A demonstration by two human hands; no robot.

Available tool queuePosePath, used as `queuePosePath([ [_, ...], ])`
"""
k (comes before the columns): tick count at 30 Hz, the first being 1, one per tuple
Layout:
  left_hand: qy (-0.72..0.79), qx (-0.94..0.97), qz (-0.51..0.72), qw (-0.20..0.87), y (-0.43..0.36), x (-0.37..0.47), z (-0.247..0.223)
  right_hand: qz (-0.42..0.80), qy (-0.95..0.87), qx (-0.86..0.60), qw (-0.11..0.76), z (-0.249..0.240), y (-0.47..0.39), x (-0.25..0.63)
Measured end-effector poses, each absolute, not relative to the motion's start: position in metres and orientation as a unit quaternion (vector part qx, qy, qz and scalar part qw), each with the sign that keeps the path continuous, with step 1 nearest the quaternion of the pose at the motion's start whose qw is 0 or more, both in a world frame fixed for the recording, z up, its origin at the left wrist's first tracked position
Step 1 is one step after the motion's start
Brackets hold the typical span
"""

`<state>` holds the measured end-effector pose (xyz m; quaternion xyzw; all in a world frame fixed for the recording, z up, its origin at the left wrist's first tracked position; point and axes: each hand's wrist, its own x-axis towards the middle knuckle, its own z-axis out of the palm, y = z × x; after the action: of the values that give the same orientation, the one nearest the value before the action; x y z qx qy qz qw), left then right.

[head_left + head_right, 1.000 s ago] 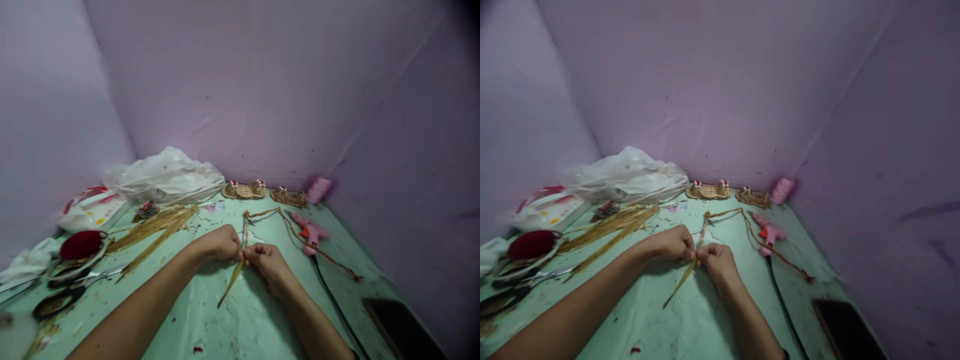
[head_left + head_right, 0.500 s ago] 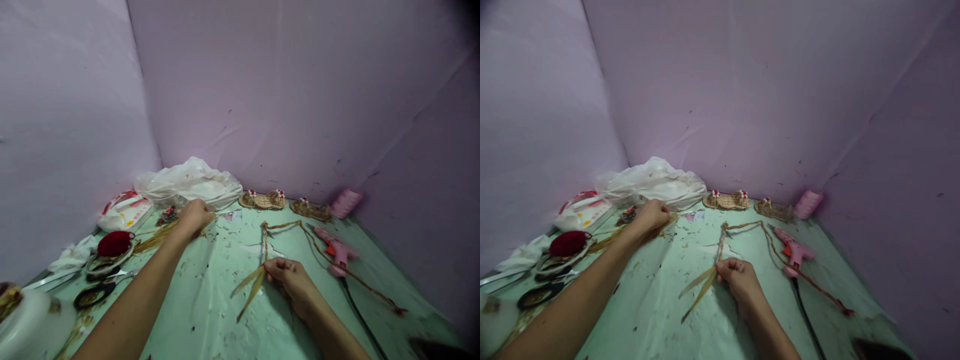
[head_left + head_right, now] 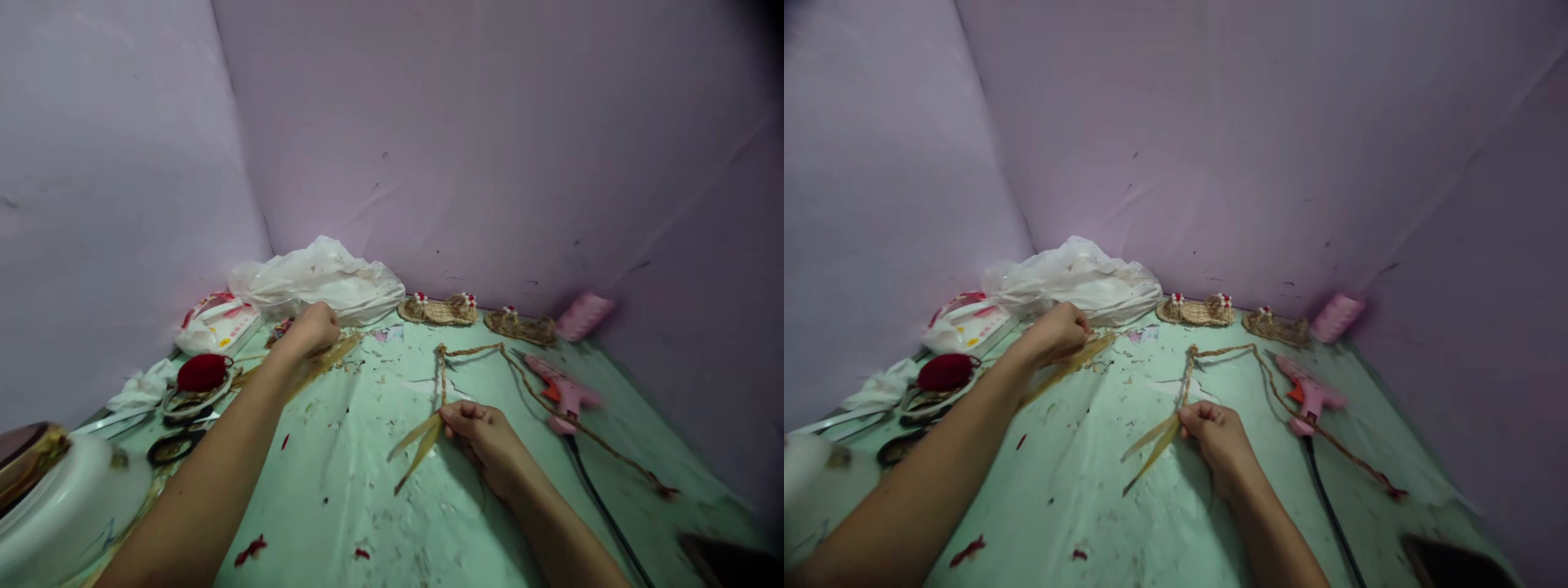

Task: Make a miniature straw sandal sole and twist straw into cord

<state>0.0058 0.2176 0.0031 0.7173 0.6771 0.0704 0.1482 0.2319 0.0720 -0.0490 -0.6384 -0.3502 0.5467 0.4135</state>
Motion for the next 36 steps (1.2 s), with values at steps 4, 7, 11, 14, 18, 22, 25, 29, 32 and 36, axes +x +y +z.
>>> queuePosePath([
  [4,0.668,0.722,0.061,0.167,0.217,0.01,-0.005,0.557,-0.345,-0.637,0.406,-0.05,0.072,0.233],
  [7,0.666,0.723,0.069,0.17,0.216,0.015,-0.009,0.56,-0.339,-0.64,0.402,-0.051,0.072,0.233],
  [11,0.647,0.728,0.084,0.212,0.215,0.014,-0.006,0.557,-0.339,-0.64,0.406,-0.05,0.072,0.232],
  [14,0.607,0.736,0.109,0.278,0.212,0.012,-0.001,0.552,-0.346,-0.641,0.406,-0.049,0.072,0.232],
  [18,0.568,0.735,0.138,0.343,0.207,0.015,0.004,0.548,-0.347,-0.643,0.407,-0.048,0.072,0.232],
  [22,0.555,0.735,0.153,0.359,0.206,0.018,0.002,0.549,-0.348,-0.642,0.406,-0.047,0.072,0.232],
  [25,0.554,0.736,0.171,0.349,0.209,0.018,0.0,0.551,-0.346,-0.642,0.405,-0.047,0.072,0.232],
  [29,0.551,0.75,0.181,0.319,0.214,0.01,0.009,0.552,-0.356,-0.635,0.406,-0.047,0.072,0.233],
  [32,0.604,0.758,0.169,0.176,0.212,0.002,0.027,0.55,-0.358,-0.637,0.404,-0.047,0.072,0.233],
  [36,0.572,0.797,0.141,0.137,0.196,0.012,0.048,0.559,-0.345,-0.63,0.415,-0.045,0.073,0.233],
])
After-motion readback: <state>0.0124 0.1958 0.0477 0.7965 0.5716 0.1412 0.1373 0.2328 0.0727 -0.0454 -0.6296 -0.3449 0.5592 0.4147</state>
